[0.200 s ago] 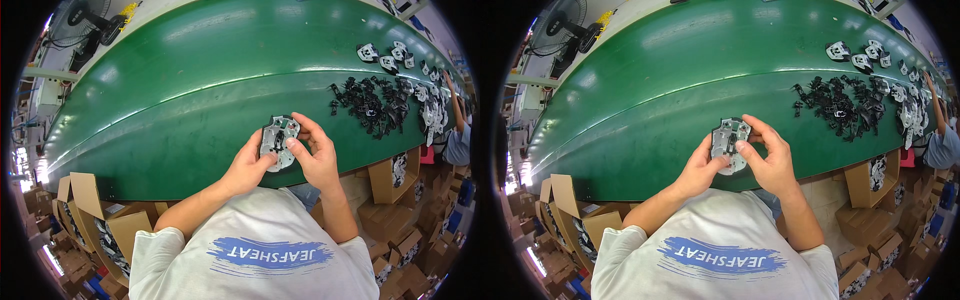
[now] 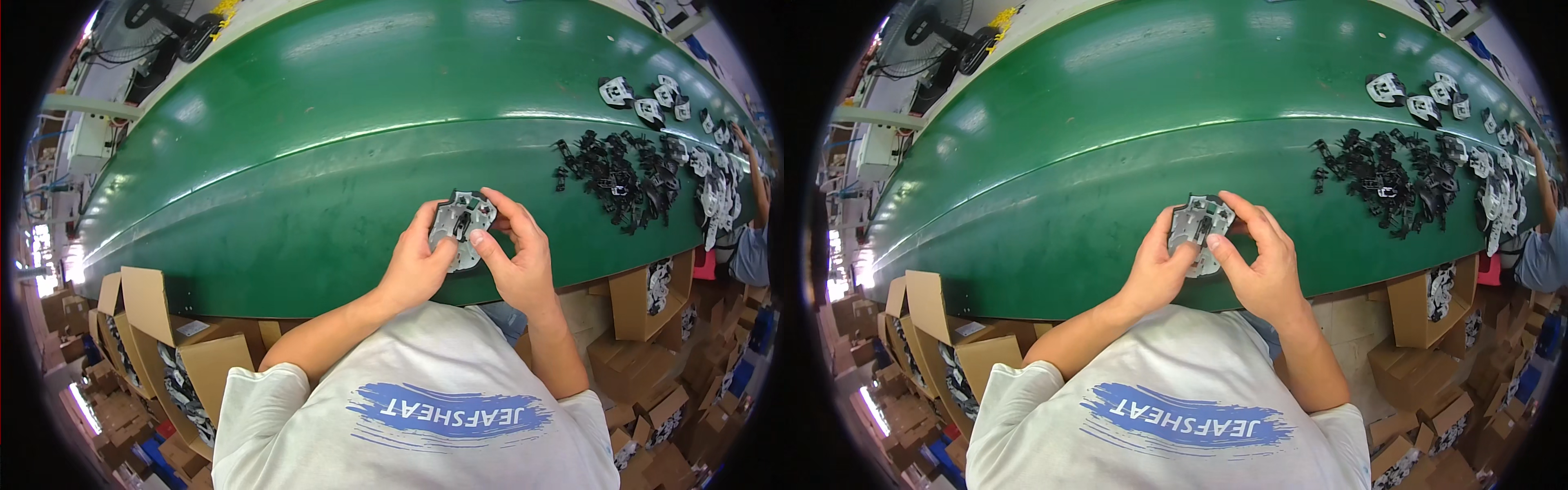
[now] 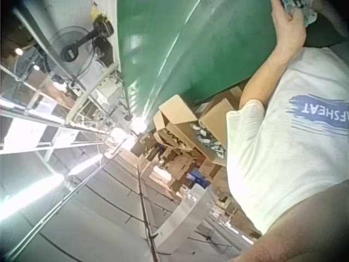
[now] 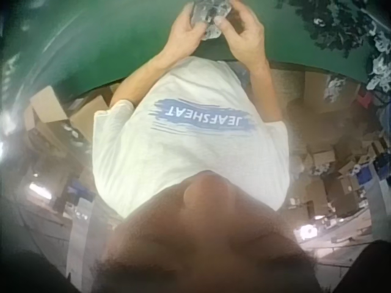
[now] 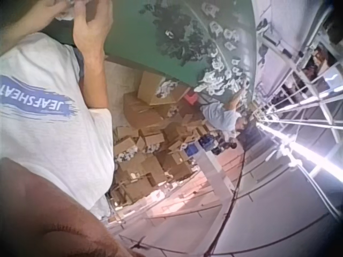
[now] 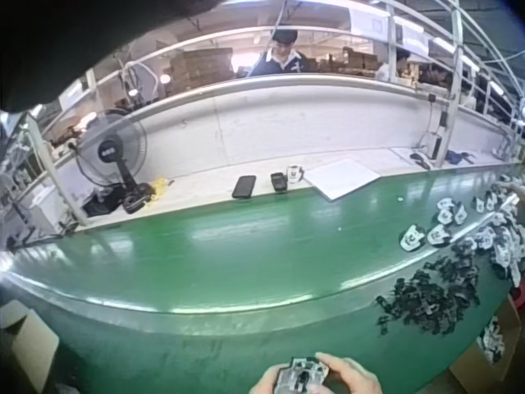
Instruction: The person assembles computer mouse casings by picking up small plastic components from the conveyor belt and pressing them into the interior of each casing by hand.
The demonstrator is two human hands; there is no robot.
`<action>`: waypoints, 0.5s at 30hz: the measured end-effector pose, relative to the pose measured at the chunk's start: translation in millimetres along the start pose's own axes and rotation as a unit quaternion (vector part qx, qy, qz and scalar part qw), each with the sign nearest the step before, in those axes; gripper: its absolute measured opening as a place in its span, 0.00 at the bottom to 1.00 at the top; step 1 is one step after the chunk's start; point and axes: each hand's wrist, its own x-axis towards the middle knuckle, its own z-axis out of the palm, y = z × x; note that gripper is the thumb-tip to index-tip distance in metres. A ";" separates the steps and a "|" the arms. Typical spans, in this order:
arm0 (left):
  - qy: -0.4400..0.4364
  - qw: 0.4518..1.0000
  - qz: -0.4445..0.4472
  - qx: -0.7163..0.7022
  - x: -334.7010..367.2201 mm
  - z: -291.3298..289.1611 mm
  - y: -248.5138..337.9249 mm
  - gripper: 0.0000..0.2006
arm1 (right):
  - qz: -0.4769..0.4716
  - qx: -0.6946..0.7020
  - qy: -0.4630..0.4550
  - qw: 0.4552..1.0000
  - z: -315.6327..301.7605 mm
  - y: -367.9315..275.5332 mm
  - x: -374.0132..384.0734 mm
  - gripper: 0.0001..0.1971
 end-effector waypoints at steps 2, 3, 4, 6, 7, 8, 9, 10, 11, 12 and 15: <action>0.048 0.991 0.087 0.095 1.5 0.2 -2.0 0.22 | -0.023 -0.022 -0.001 1.000 5.4 -2.0 -2.0 0.34; 0.049 0.991 0.084 0.096 2.0 -0.5 -2.6 0.22 | -0.021 -0.020 -0.002 1.000 8.2 -0.5 -3.3 0.34; 0.044 0.990 0.077 0.106 2.8 -1.5 -3.1 0.22 | -0.019 -0.041 0.006 0.999 12.7 2.5 -4.2 0.36; 0.045 0.987 0.089 0.123 2.7 -1.3 -7.8 0.22 | -0.018 -0.069 0.029 0.997 22.8 10.0 -4.3 0.38; 0.043 0.988 0.087 0.123 2.9 -1.8 -9.5 0.22 | -0.015 -0.069 0.030 0.997 26.8 15.1 -3.3 0.38; 0.046 0.987 0.076 0.136 3.7 -2.7 -10.6 0.22 | -0.020 -0.081 0.040 0.996 30.2 20.2 -2.3 0.38; 0.051 0.985 0.065 0.149 4.8 -4.2 -11.3 0.21 | -0.025 -0.092 0.050 0.994 32.5 23.2 -0.9 0.37; 0.049 0.986 0.063 0.149 4.9 -4.3 -11.4 0.21 | -0.011 -0.076 0.039 0.996 32.3 22.8 -0.8 0.37; 0.053 0.980 0.082 0.172 4.8 -3.8 -10.8 0.21 | -0.008 -0.076 0.040 0.996 32.3 24.1 -0.5 0.37; 0.057 0.974 0.100 0.196 3.9 -3.9 -11.2 0.21 | -0.011 -0.098 0.036 0.994 33.0 25.4 -0.4 0.36; 0.057 0.974 0.104 0.191 4.4 -4.8 -16.8 0.20 | -0.008 -0.122 0.028 0.992 35.1 27.1 -2.3 0.36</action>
